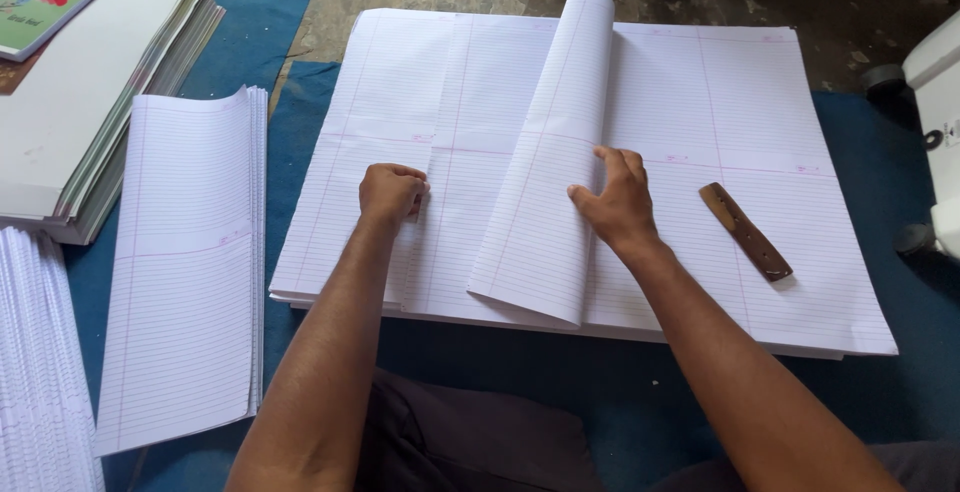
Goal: The person folds large sheets of lined paper in half and presses the crease with a flat tool. They repeat this process for multiple sheets, stacking the folded sheets to the side.
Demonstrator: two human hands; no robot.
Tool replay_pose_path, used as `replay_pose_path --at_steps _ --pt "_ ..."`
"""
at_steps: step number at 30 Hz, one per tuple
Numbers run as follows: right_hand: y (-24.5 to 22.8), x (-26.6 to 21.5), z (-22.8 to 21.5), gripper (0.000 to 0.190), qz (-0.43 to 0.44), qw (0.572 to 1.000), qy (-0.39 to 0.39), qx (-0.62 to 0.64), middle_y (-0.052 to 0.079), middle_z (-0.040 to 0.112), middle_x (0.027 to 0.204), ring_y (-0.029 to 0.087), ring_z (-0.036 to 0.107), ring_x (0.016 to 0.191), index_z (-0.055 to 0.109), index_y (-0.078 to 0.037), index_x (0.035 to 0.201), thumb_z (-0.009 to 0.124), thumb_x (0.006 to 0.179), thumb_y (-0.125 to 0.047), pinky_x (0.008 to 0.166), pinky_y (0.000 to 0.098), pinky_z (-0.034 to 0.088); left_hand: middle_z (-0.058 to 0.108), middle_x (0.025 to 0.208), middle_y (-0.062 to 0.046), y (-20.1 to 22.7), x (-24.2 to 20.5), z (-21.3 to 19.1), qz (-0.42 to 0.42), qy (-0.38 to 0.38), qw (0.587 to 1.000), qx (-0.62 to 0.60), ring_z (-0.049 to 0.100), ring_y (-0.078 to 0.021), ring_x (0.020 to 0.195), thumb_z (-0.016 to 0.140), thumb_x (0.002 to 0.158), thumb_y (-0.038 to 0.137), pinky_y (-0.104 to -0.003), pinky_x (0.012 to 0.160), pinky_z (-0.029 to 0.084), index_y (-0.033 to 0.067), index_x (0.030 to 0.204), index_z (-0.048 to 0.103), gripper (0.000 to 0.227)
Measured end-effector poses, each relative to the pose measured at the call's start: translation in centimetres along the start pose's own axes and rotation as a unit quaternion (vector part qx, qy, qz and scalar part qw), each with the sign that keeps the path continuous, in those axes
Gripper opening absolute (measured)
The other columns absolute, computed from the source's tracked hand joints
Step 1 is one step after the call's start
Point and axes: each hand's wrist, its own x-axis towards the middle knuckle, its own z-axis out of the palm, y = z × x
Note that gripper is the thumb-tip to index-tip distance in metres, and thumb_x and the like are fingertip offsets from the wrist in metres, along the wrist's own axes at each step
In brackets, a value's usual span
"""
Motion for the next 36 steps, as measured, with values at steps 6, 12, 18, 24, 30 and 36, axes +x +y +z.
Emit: replay_pose_path --at_steps 6,12,18,24,30,36 --pt "1.4 0.2 2.2 0.094 0.035 0.993 -0.077 -0.085 0.027 0.027 0.158 0.042 0.021 0.149 0.025 -0.017 0.159 0.056 0.086 -0.067 0.117 0.0608 0.024 0.077 0.091 -0.009 -0.3 0.3 0.0 0.001 -0.005 1.0 -0.002 0.072 -0.0137 0.077 0.075 0.083 0.006 -0.026 0.069 0.064 0.0076 0.096 0.079 0.014" --pt "1.3 0.3 4.6 0.101 -0.024 0.994 -0.071 -0.086 0.025 0.019 0.162 0.04 0.014 0.152 0.018 -0.018 0.16 0.049 0.084 -0.076 0.121 0.06 0.012 0.076 0.085 -0.01 -0.5 0.1 -0.3 0.019 -0.018 0.999 -0.024 0.07 -0.0128 0.071 0.075 0.084 0.007 -0.026 0.065 0.062 0.0049 0.095 0.078 0.012" --pt "-0.2 0.5 6.4 0.098 -0.037 0.993 -0.074 -0.078 0.021 0.008 0.166 0.036 0.006 0.154 0.018 -0.026 0.16 0.047 0.082 -0.078 0.121 0.0607 0.008 0.076 0.082 -0.01 -0.4 -0.2 -0.4 0.025 -0.021 0.999 -0.024 0.069 -0.0119 0.068 0.077 0.083 0.011 -0.025 0.062 0.061 0.0045 0.093 0.078 0.012" --pt "-1.4 0.2 7.7 0.093 -0.056 0.994 -0.062 -0.066 0.02 0.004 0.167 0.034 0.003 0.155 0.025 -0.026 0.159 0.045 0.084 -0.077 0.121 0.0622 0.007 0.077 0.083 -0.01 -0.4 -0.4 -0.4 0.025 -0.022 0.999 -0.016 0.069 -0.0119 0.068 0.081 0.08 0.013 -0.025 0.062 0.06 0.0046 0.094 0.078 0.017" --pt "-1.7 0.3 8.5 0.09 -0.063 0.995 -0.05 -0.058 0.019 0.002 0.168 0.034 0.004 0.155 0.029 -0.025 0.158 0.044 0.085 -0.077 0.122 0.0626 0.006 0.077 0.087 -0.01 -0.7 -0.1 -0.4 0.033 -0.023 0.999 -0.004 0.071 -0.0118 0.071 0.081 0.079 0.012 -0.025 0.064 0.062 0.0056 0.097 0.077 0.019" --pt "-1.8 0.3 9.1 0.09 -0.067 0.994 -0.05 -0.067 0.019 0.0 0.168 0.034 0.001 0.155 0.03 -0.024 0.158 0.043 0.086 -0.076 0.121 0.0629 0.005 0.078 0.088 -0.01 -0.9 0.3 -0.4 0.041 -0.024 0.999 -0.002 0.072 -0.0124 0.072 0.082 0.078 0.012 -0.024 0.065 0.062 0.0052 0.097 0.077 0.021"
